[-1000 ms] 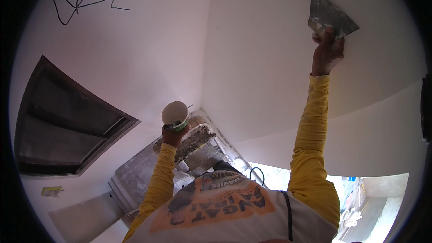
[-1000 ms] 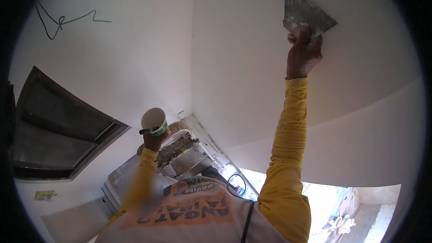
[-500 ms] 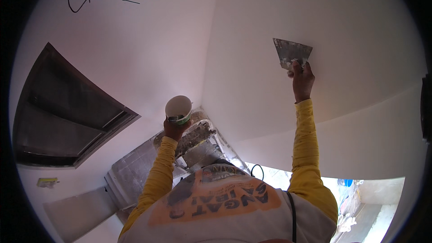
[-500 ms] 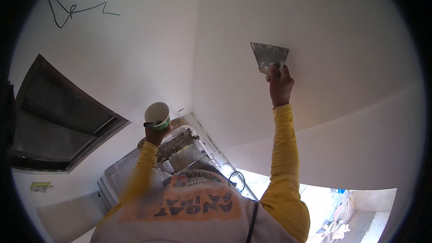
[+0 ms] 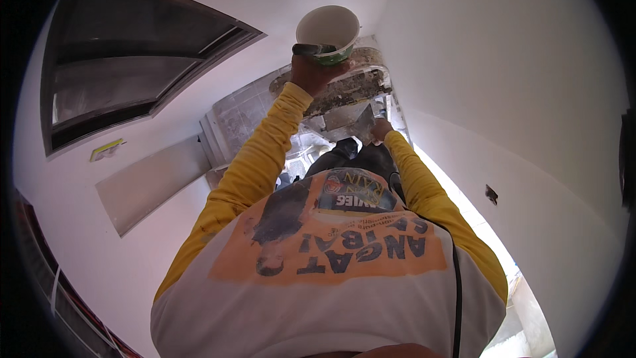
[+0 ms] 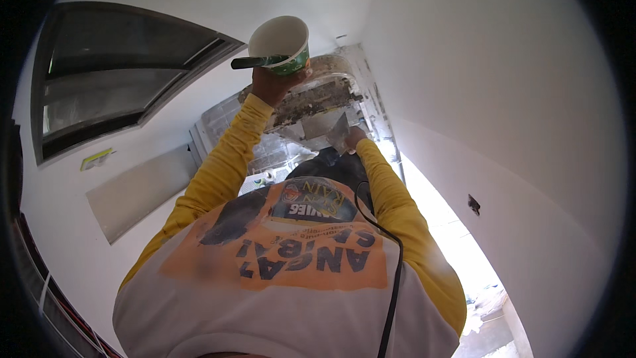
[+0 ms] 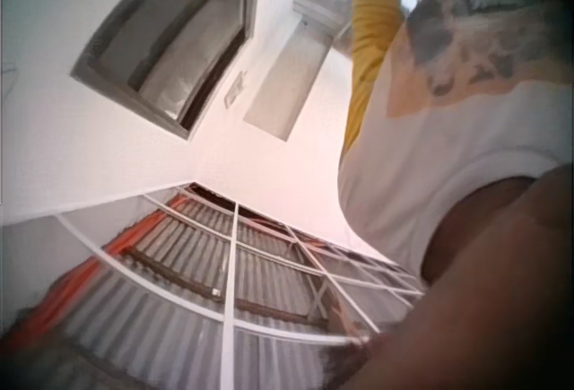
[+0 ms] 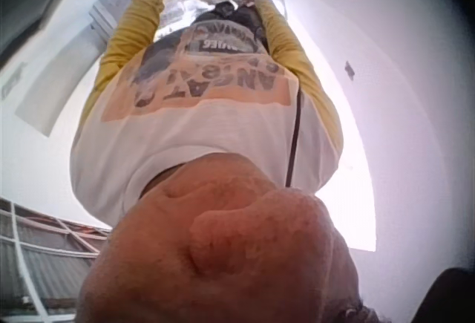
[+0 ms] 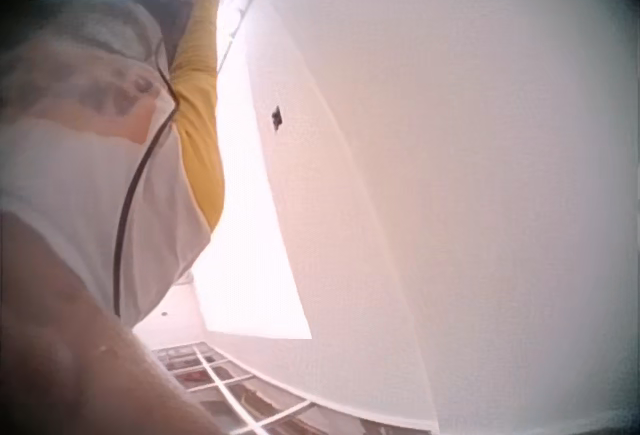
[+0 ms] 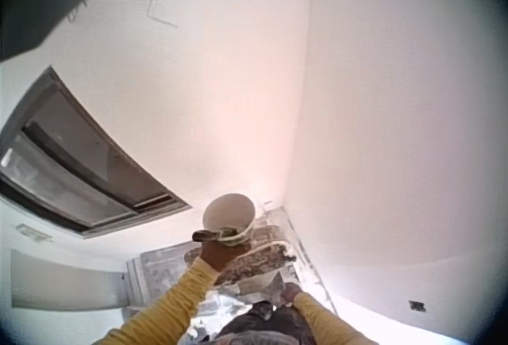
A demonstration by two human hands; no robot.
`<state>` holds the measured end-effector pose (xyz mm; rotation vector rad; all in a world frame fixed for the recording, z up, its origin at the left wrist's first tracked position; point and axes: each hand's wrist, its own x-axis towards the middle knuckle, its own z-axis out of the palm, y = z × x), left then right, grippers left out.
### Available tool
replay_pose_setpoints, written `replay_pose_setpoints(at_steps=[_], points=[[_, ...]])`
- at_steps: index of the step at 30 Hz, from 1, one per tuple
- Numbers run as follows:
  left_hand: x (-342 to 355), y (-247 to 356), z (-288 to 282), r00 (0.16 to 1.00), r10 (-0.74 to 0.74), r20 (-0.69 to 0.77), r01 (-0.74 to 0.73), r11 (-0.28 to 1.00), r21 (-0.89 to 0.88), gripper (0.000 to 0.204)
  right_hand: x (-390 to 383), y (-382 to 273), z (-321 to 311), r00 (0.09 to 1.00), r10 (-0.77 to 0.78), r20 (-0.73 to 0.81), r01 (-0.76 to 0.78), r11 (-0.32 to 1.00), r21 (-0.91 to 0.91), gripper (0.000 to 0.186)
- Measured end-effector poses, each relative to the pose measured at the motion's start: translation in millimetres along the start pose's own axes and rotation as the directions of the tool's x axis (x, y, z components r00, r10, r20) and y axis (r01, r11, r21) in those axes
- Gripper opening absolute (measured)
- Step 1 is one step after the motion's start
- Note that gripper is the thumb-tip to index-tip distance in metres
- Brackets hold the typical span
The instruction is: The person paints the ceiling white using a small brush and a container of paint while standing on a ladder. They repeatedly dip the brush into the paint and apply it to the ceiling surface, then descend the ladder and use a putty knife to scrape the ceiling near the window.
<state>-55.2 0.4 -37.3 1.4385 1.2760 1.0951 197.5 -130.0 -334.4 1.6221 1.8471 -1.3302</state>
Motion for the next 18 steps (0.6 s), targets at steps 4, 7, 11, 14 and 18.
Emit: replay_pose_setpoints(at_steps=[4,7,11,14,18], points=[[-1,5,5,1.000,-0.021,-0.014,0.021,1.000,-0.014,0.061,78,-4,42,0.946,0.251,0.208,-0.305,0.904,0.298,0.031],[-4,3,6,0.998,-0.018,-0.061,0.017,1.000,-0.015,0.057,91,4,49,0.957,0.056,0.284,-0.104,0.982,0.157,0.030],[0,4,4,1.000,-0.018,-0.015,0.019,0.998,0.054,0.045,41,17,24,0.967,-0.043,0.252,0.093,0.977,-0.192,0.056],[4,3,11,0.999,-0.027,0.046,0.037,0.975,-0.221,0.032,-38,-10,-27,0.995,0.099,-0.019,-0.095,0.987,0.129,0.061],[6,-8,10,1.000,-0.001,-0.020,-0.003,0.976,-0.216,0.055,-179,-104,-134,0.784,-0.112,-0.611,0.392,0.852,0.347,0.028]])
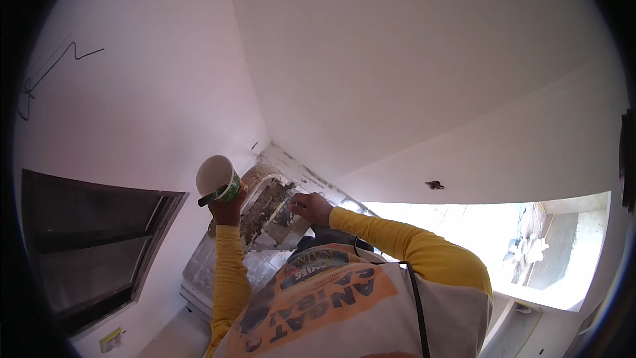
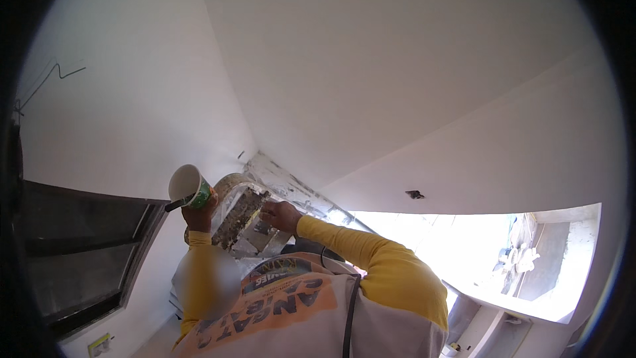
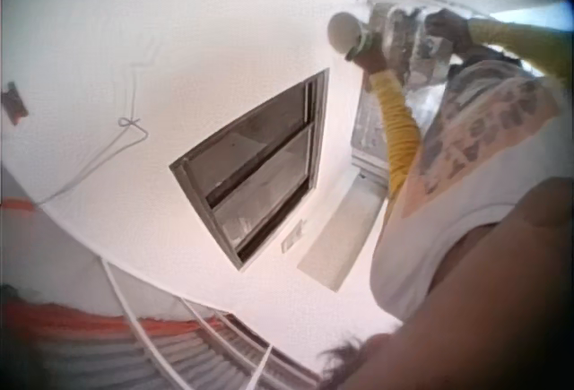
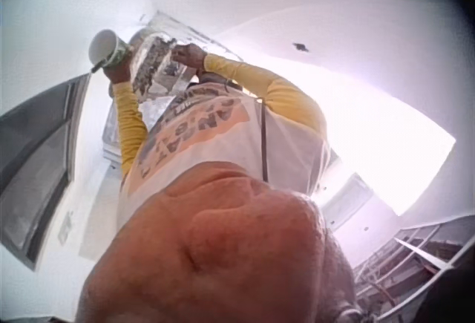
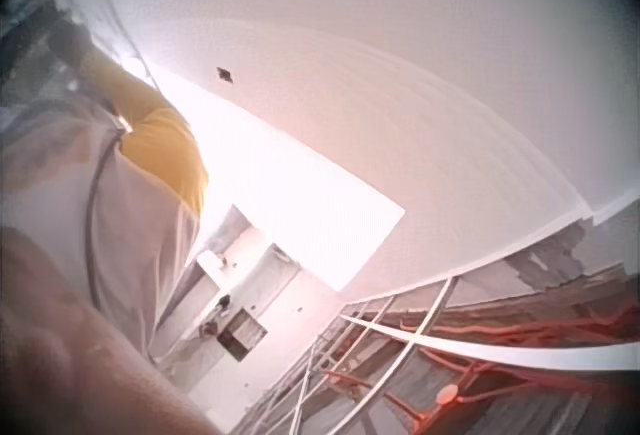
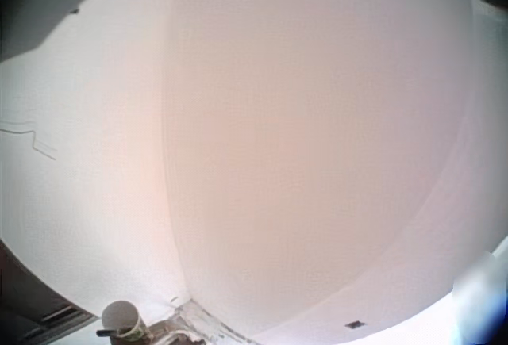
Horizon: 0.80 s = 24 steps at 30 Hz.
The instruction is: The person paints the ceiling white using a small brush and a container of paint while standing on a ladder. They repeatedly dip the brush into the paint and apply it to the ceiling surface, then descend the ladder and use a putty knife to scrape the ceiling near the window.
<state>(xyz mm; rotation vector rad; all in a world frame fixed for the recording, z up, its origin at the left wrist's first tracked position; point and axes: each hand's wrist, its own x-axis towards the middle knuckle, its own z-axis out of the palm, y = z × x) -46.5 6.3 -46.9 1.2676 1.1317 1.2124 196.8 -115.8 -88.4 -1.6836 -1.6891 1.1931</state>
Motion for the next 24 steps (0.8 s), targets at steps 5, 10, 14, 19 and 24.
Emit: replay_pose_setpoints(at_steps=[5,10,14,19,24], points=[[9,-23,-6,0.988,-0.155,0.022,0.152,0.919,-0.364,0.067,18,-199,-101,0.786,-0.557,-0.268,0.505,0.829,-0.242,0.077],[4,-16,-3,0.994,0.107,-0.021,-0.090,0.914,0.396,0.069,47,-280,-106,0.813,-0.547,0.199,0.558,0.635,-0.534,0.068],[9,-9,-1,1.000,-0.021,0.006,0.012,0.741,0.672,0.091,63,-291,-79,0.779,-0.522,0.346,0.610,0.508,-0.608,0.035],[1,-5,-1,0.994,0.099,-0.038,-0.062,0.830,0.554,0.093,71,-298,-70,0.767,-0.488,0.417,0.632,0.459,-0.625,0.025],[-13,21,0,0.981,0.171,-0.086,-0.130,0.924,0.359,0.084,78,-306,-104,0.864,-0.416,0.284,0.504,0.699,-0.507,0.036]])
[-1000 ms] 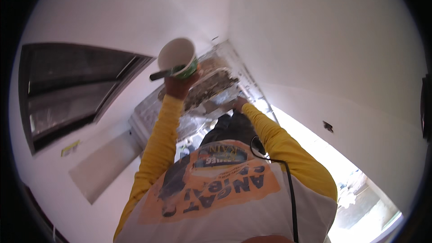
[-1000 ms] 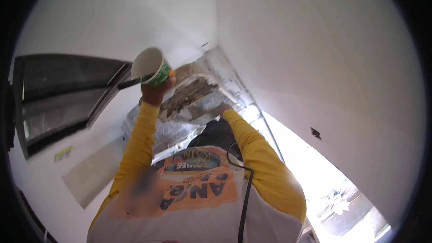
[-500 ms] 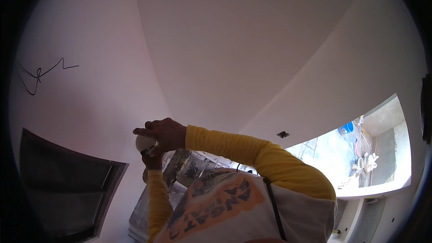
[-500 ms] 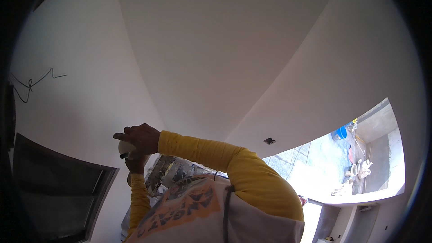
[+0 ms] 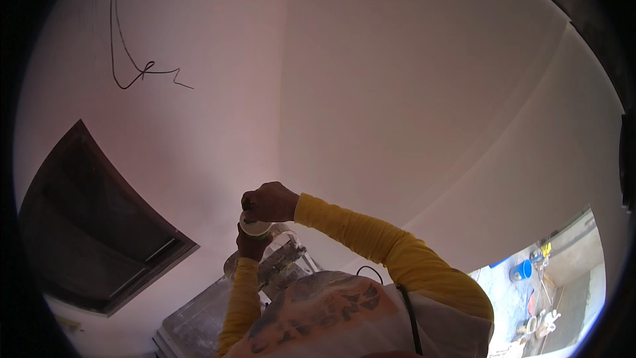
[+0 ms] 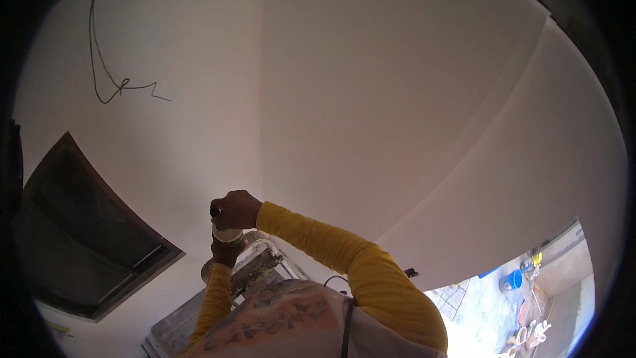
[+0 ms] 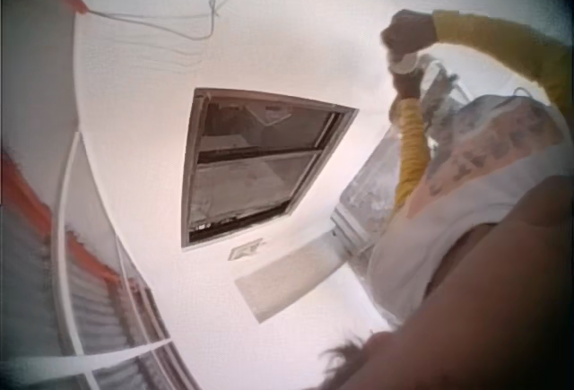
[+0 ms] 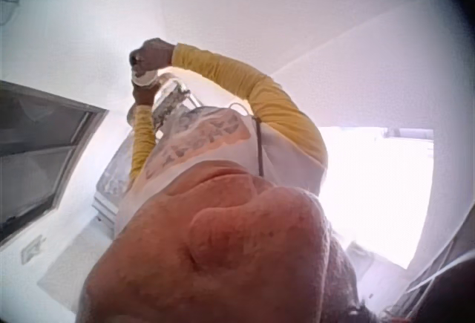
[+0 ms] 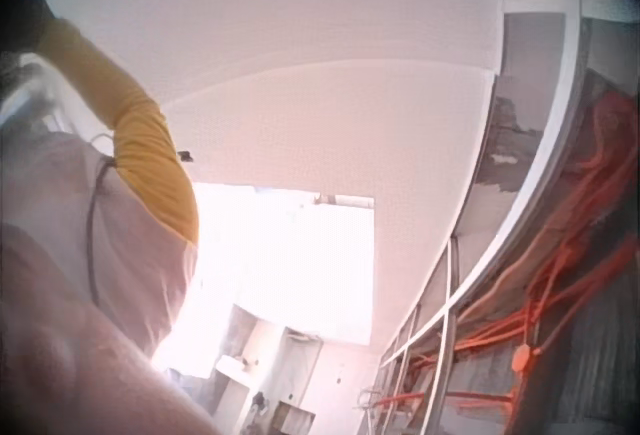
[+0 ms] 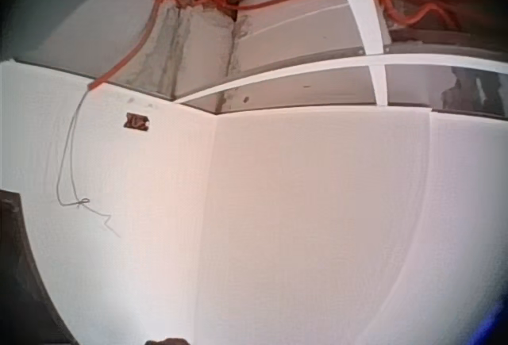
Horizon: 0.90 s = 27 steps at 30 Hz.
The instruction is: The person paints the ceiling white using a small brush and a container of paint while standing on a ladder. They repeatedly dip the brush into the paint and apply it to the ceiling surface, then descend the ladder and use a putty knife to scrape the ceiling near the window.
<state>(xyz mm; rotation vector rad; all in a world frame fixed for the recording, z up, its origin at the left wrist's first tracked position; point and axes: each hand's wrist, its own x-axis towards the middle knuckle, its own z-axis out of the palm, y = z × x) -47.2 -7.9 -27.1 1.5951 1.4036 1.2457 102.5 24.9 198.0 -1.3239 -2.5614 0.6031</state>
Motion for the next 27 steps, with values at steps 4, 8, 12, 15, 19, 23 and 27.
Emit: replay_pose_setpoints(at_steps=[4,8,12,15,19,23,27], points=[[-1,16,-9,0.998,-0.043,0.037,0.042,0.998,0.046,0.088,-6,1,-10,0.992,-0.016,-0.124,0.046,0.968,0.245,0.036],[-5,17,-13,0.997,-0.034,0.073,0.029,0.997,0.070,0.091,-6,7,-12,0.997,0.020,-0.071,0.001,0.957,0.291,0.030],[-4,16,-13,0.996,-0.051,0.070,0.043,0.993,0.114,0.092,0,12,-9,0.996,0.070,-0.051,-0.039,0.888,0.457,0.028],[-3,20,-15,0.991,-0.111,0.075,0.100,0.985,0.139,0.094,4,8,-11,0.995,0.092,0.028,-0.093,0.851,0.517,0.026],[-5,23,-18,0.992,-0.104,0.078,0.100,0.994,0.046,0.094,4,7,-26,0.955,0.103,0.279,-0.266,0.713,0.648,0.021],[-4,17,-16,0.988,-0.119,0.094,0.112,0.991,0.075,0.095,-3,29,-49,0.985,-0.011,0.175,-0.102,0.777,0.621,0.016],[-3,11,-15,0.990,-0.112,0.091,0.111,0.994,0.017,0.088,-14,44,-46,0.970,-0.070,0.231,-0.068,0.839,0.540,0.017]])
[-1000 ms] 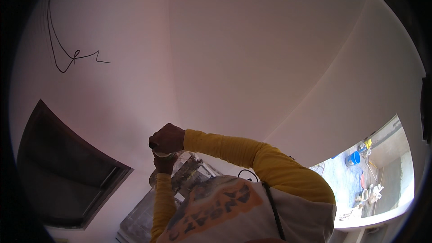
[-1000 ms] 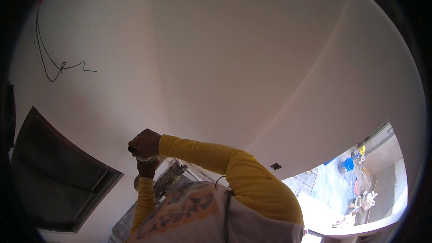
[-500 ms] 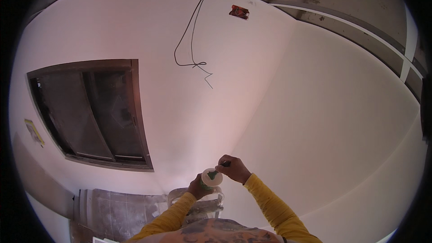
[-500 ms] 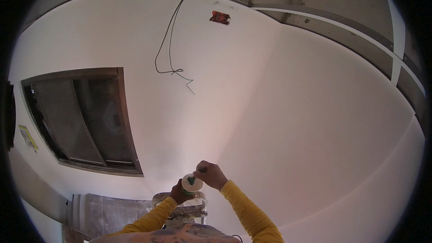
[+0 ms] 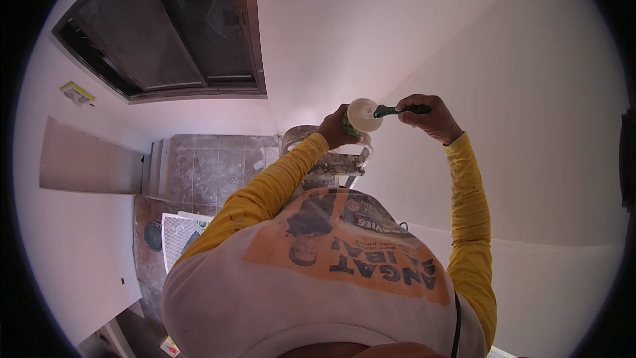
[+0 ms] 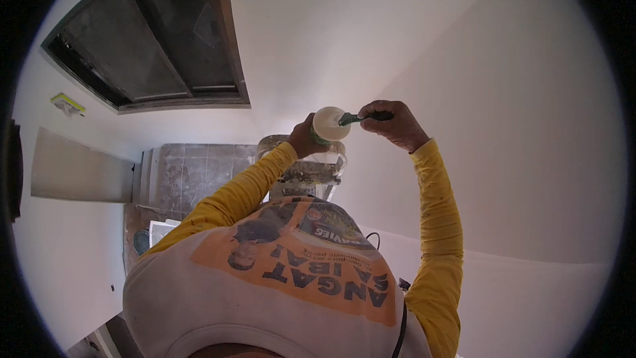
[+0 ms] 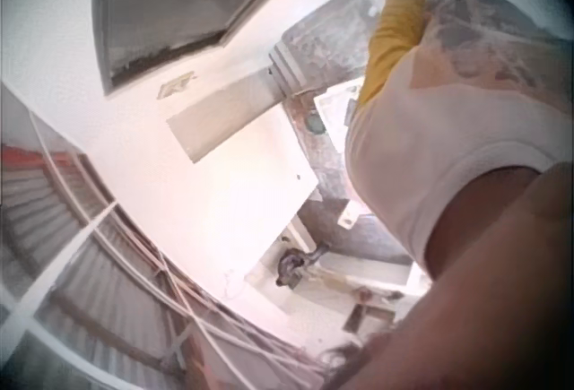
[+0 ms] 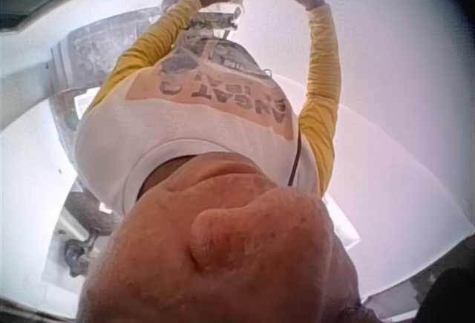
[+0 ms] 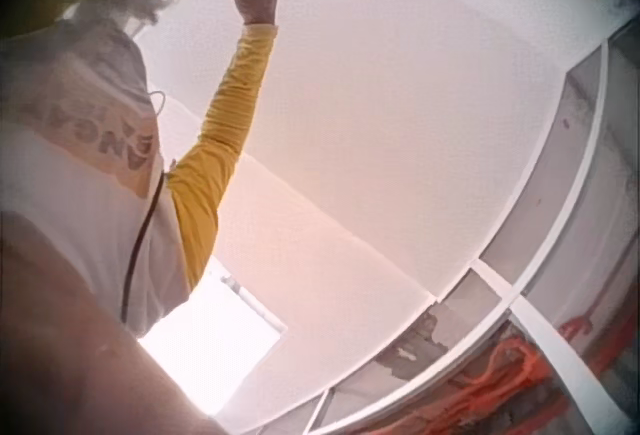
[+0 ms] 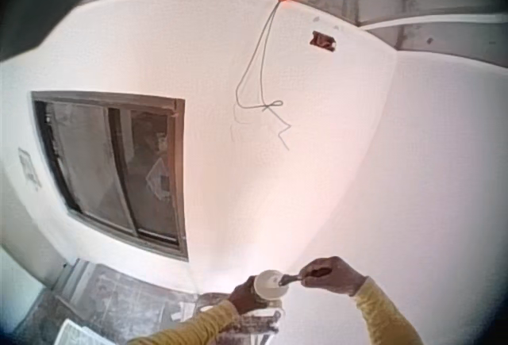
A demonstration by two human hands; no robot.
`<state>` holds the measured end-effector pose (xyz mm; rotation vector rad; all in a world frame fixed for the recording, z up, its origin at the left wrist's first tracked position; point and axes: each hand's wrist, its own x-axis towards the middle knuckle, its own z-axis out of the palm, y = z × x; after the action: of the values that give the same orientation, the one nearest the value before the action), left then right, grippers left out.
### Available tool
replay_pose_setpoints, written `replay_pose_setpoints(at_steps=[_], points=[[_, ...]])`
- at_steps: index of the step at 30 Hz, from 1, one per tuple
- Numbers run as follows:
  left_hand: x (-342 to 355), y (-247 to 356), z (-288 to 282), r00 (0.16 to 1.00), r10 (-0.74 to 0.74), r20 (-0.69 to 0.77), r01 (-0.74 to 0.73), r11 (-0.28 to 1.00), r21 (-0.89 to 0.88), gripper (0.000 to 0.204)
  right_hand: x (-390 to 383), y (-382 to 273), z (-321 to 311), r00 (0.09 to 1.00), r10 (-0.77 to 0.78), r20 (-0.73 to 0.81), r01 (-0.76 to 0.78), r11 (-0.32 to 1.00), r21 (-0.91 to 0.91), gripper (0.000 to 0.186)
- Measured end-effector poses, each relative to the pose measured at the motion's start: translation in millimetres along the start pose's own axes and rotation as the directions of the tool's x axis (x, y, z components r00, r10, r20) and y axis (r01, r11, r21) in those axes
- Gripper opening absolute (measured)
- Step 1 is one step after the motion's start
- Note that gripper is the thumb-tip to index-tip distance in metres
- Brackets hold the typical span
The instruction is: The person paints the ceiling white using a small brush and a container of paint while standing on a ladder. They repeatedly dip the brush into the paint and apply it to the ceiling surface, then descend the ladder and use a putty knife to scrape the ceiling near the window.
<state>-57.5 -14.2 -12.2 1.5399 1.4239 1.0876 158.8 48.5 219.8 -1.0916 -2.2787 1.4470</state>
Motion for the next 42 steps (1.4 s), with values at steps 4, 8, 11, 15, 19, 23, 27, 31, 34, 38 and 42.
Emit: replay_pose_setpoints(at_steps=[4,8,11,15,19,23,27,31,34,38,42], points=[[-1,5,-2,0.999,-0.032,0.012,0.033,0.999,-0.028,0.086,-14,3,-4,0.995,0.088,-0.045,-0.090,0.995,-0.051,0.019],[-2,7,-4,1.000,-0.011,0.026,0.012,0.998,-0.062,0.085,-29,-4,-19,0.987,0.138,-0.077,-0.146,0.983,-0.113,0.019],[0,3,-2,1.000,0.005,0.020,-0.004,0.998,-0.064,0.085,-40,-14,-32,0.996,0.074,-0.056,-0.080,0.989,-0.124,0.017],[3,-1,2,0.998,-0.027,0.055,0.028,0.999,-0.020,0.090,-37,-21,-29,0.972,0.060,-0.225,-0.061,0.998,0.005,0.012],[0,-1,0,1.000,0.021,0.012,-0.021,0.999,-0.048,0.087,-11,-9,6,0.958,0.092,-0.270,-0.053,0.987,0.150,0.012],[-4,-3,-1,0.998,0.059,0.001,-0.059,0.993,-0.106,0.082,-14,2,7,0.878,0.236,-0.417,-0.197,0.971,0.135,0.014],[-5,-2,-2,0.999,0.047,-0.016,-0.048,0.995,-0.085,0.081,-24,13,-1,0.866,0.263,-0.425,-0.110,0.930,0.352,0.024],[-6,-1,-3,0.992,0.101,-0.077,-0.104,0.994,-0.026,0.081,-21,33,-7,0.855,0.310,-0.416,-0.102,0.886,0.452,0.026],[-5,0,-1,1.000,0.001,0.008,-0.001,0.999,0.032,0.085,-29,56,-17,0.836,0.333,-0.437,-0.026,0.819,0.573,0.029],[-3,5,4,0.996,0.021,-0.090,-0.021,1.000,0.002,0.084,-30,111,-2,0.921,0.366,-0.134,-0.054,0.462,0.885,0.031],[-5,12,6,0.994,0.012,-0.112,-0.006,0.999,0.052,0.084,-30,171,35,0.984,0.111,0.136,-0.119,-0.147,0.982,0.047]])
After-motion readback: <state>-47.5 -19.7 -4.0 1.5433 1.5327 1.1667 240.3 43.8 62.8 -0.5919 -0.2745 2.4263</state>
